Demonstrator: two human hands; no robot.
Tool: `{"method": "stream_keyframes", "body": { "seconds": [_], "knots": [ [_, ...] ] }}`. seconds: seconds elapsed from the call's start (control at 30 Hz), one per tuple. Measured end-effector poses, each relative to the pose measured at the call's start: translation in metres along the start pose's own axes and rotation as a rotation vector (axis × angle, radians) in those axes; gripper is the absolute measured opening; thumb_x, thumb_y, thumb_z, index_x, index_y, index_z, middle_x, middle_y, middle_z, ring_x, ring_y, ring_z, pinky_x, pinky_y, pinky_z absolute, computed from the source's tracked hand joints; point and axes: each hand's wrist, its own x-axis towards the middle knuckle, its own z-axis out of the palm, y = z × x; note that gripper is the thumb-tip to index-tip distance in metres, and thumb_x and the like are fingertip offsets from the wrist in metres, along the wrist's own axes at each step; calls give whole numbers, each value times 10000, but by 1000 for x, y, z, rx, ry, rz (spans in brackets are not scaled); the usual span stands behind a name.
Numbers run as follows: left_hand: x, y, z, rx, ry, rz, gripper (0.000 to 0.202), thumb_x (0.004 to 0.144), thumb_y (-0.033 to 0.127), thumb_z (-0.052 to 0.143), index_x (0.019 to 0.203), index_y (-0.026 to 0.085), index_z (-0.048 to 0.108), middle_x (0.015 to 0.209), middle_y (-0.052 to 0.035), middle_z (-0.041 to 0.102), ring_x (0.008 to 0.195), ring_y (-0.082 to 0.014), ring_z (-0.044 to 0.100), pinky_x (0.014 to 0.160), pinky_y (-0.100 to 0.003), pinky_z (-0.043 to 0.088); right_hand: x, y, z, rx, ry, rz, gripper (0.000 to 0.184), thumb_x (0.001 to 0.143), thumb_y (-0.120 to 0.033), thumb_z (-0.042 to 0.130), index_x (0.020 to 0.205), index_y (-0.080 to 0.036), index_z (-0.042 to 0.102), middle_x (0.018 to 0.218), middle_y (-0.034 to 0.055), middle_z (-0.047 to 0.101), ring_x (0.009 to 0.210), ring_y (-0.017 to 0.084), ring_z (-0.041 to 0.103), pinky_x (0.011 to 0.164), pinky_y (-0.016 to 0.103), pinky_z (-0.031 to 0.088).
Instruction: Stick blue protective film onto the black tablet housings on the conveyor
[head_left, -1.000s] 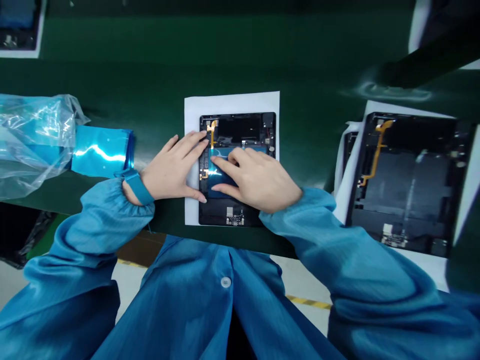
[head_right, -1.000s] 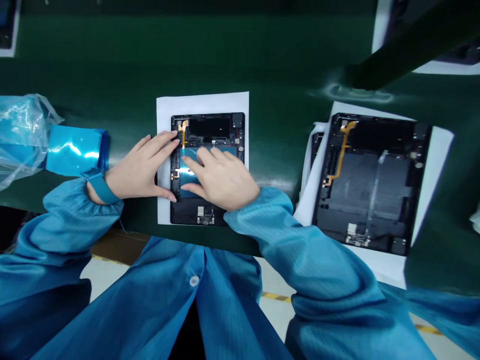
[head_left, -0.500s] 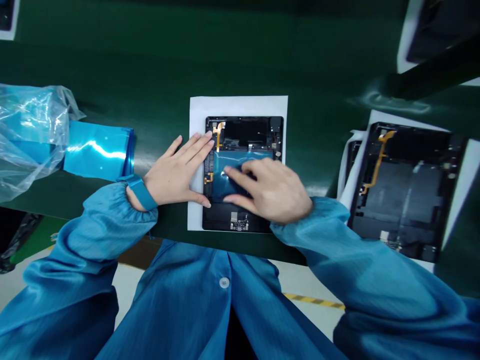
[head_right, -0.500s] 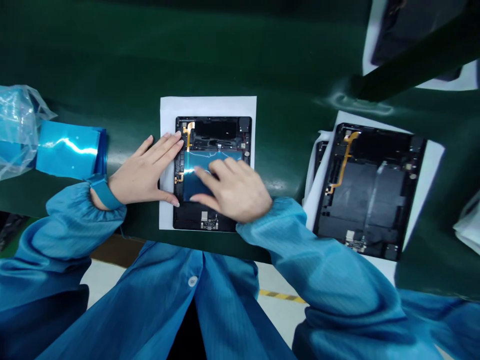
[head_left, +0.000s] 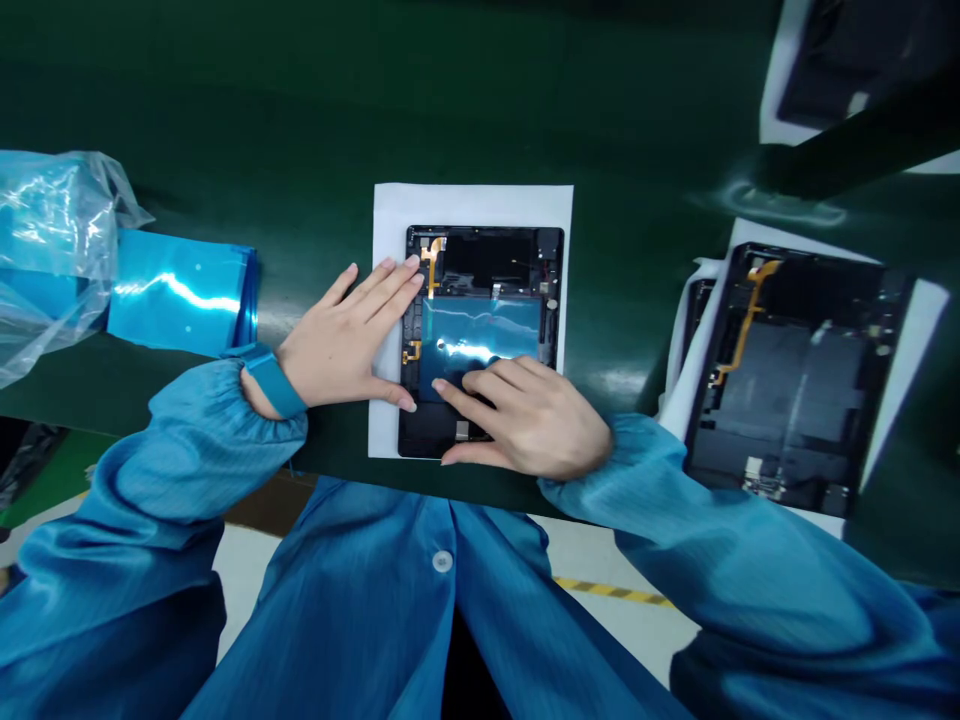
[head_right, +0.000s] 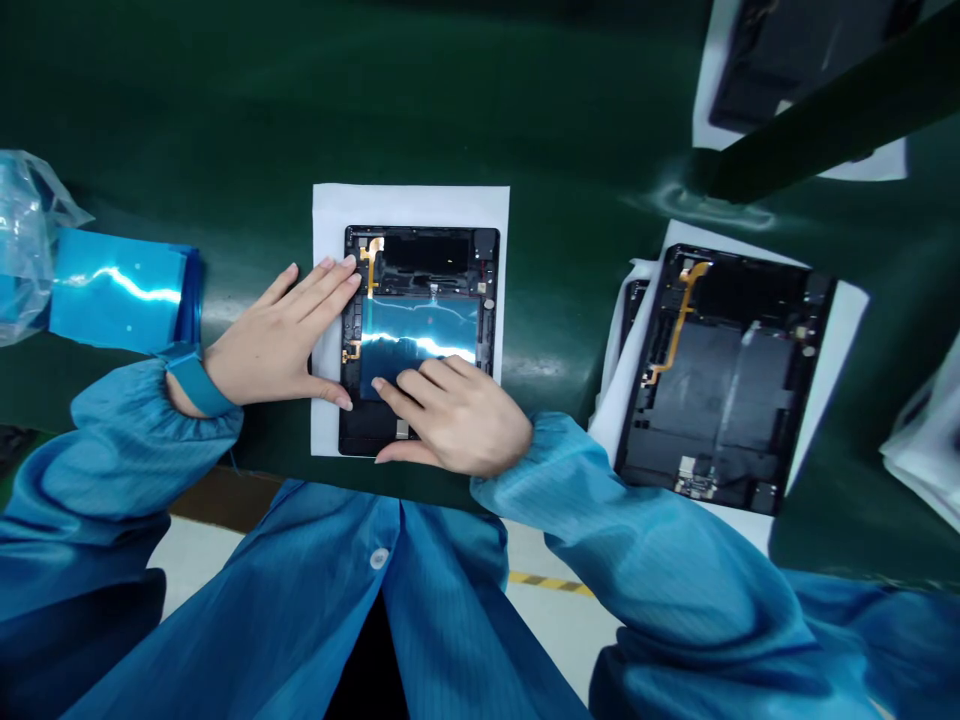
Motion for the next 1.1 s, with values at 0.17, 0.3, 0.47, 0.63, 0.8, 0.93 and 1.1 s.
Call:
{"method": "stream_keyframes", "body": {
  "seconds": [0.17,0.3,0.47,0.63,0.8,0.93,1.1],
  "knots": [
    [-1,0,-1,8,-3,-10,1314,727,951,459,1633,90,51,1690,-214,153,1568,-417,166,1279,-554,98,-11,22,-8,-50,68,16,565,971,-582,543,1249,-118,707,954,118,692,848,224,558,729,349,424],
    [-1,-1,-2,28,-8,-7,1342,702,975,428,1632,87,46,1692,-210,150,1567,-413,171,1279,-556,114,-19,49,-15,-224,-24,355,662,993,-612,448,1317,-76,662,1022,171,684,861,266,569,716,384,417],
    [0,1,-3,67,-25,-24,1338,711,969,435,1629,71,61,1693,-210,146,1570,-405,169,1284,-542,116,-29,51,-17,-227,-90,303,735,968,-680,432,1309,-68,655,995,164,677,824,253,568,680,365,397],
    [-2,4,-10,84,-91,-56,1319,738,931,506,1626,59,67,1697,-211,122,1578,-397,139,1285,-550,135,-53,29,-24,-179,-14,77,592,957,-600,551,1171,-72,714,913,134,691,814,226,592,686,344,449],
    [24,17,-41,62,-131,-97,1070,874,681,636,1611,67,160,1675,-232,204,1528,-390,295,1219,-530,330,-65,18,-23,-37,114,181,424,990,-461,571,1181,-108,706,931,120,692,809,202,636,689,318,541],
    [86,29,-51,102,60,-299,540,1005,345,533,1470,86,443,1452,-205,537,1332,-376,535,1115,-525,426,-60,15,-11,39,194,560,352,997,-339,563,1285,-157,648,1035,112,683,830,200,675,657,311,574],
    [144,18,-35,251,84,-305,352,1009,287,521,1277,65,574,1280,-214,609,1249,-386,555,1023,-506,444,-51,13,0,106,197,769,375,991,-348,544,1325,-192,609,1064,104,669,761,198,673,657,345,587]
  ]
}}
